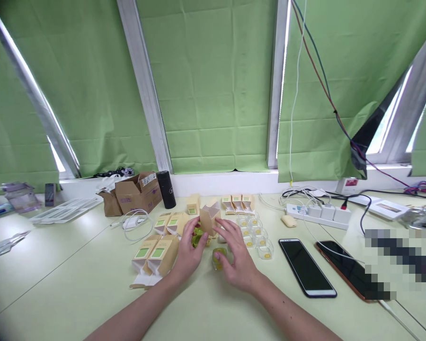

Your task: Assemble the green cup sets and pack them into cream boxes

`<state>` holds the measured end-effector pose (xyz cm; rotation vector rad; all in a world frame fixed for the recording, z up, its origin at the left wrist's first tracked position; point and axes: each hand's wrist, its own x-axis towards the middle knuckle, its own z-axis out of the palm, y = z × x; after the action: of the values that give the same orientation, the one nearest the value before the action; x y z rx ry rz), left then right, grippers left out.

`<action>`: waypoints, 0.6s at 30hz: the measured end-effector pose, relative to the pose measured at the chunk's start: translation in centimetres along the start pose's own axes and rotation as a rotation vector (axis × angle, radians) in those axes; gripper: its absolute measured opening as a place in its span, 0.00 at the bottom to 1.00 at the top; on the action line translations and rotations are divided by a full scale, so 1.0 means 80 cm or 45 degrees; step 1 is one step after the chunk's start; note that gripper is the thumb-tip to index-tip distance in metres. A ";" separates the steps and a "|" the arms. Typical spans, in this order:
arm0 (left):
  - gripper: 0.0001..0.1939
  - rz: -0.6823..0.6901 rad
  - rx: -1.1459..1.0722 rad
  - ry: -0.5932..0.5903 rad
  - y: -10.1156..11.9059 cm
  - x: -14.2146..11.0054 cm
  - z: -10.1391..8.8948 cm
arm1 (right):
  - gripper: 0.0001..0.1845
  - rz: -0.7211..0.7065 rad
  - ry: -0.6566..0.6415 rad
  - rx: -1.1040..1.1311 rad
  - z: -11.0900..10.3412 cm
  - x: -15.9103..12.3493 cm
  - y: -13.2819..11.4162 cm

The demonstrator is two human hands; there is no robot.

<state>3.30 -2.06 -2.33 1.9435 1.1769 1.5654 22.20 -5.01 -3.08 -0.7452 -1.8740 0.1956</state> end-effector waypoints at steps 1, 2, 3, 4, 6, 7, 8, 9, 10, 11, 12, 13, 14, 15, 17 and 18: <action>0.26 -0.025 -0.008 0.003 -0.001 0.001 0.000 | 0.31 -0.015 -0.017 0.001 0.000 -0.001 -0.001; 0.27 -0.050 -0.018 0.007 -0.001 0.001 0.000 | 0.32 -0.028 -0.036 0.004 0.000 -0.001 -0.001; 0.29 -0.073 -0.028 0.014 -0.003 0.002 0.000 | 0.32 -0.038 -0.056 0.005 0.000 -0.002 -0.002; 0.31 -0.093 -0.038 0.021 -0.004 0.002 0.000 | 0.33 -0.049 -0.076 0.004 0.000 -0.003 -0.003; 0.33 -0.125 -0.049 0.035 -0.006 0.003 0.000 | 0.34 -0.076 -0.107 -0.010 0.000 -0.003 -0.004; 0.34 -0.142 -0.050 0.043 -0.006 0.004 0.000 | 0.35 -0.091 -0.119 -0.022 0.000 -0.004 -0.005; 0.35 -0.161 -0.049 0.048 -0.005 0.005 -0.001 | 0.35 -0.104 -0.125 -0.034 0.000 -0.004 -0.006; 0.35 -0.180 -0.050 0.051 -0.004 0.006 -0.001 | 0.34 -0.107 -0.125 -0.044 -0.001 -0.004 -0.006; 0.35 -0.198 -0.056 0.050 -0.003 0.008 -0.002 | 0.33 -0.098 -0.120 -0.052 -0.001 -0.005 -0.007; 0.34 -0.212 -0.067 0.046 -0.001 0.009 -0.003 | 0.32 -0.079 -0.109 -0.060 -0.001 -0.005 -0.006; 0.33 -0.219 -0.084 0.038 0.001 0.011 -0.005 | 0.30 -0.057 -0.090 -0.070 -0.001 -0.005 -0.005; 0.32 -0.218 -0.103 0.028 0.002 0.013 -0.006 | 0.27 -0.040 -0.067 -0.084 -0.001 -0.005 -0.004; 0.30 -0.212 -0.121 0.021 0.003 0.015 -0.008 | 0.24 -0.032 -0.046 -0.104 -0.002 -0.004 -0.002; 0.30 -0.204 -0.137 0.017 0.003 0.017 -0.010 | 0.21 -0.035 -0.033 -0.133 -0.003 -0.003 0.000; 0.28 -0.199 -0.157 0.018 0.002 0.020 -0.013 | 0.17 -0.049 -0.056 -0.226 -0.005 -0.001 0.002; 0.27 -0.205 -0.167 0.021 0.000 0.022 -0.015 | 0.15 -0.040 -0.096 -0.292 -0.006 0.001 0.003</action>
<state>2.27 -0.92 -0.89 1.7122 1.1750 1.5362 22.73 -4.91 -2.93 -0.8726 -2.0003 -0.0123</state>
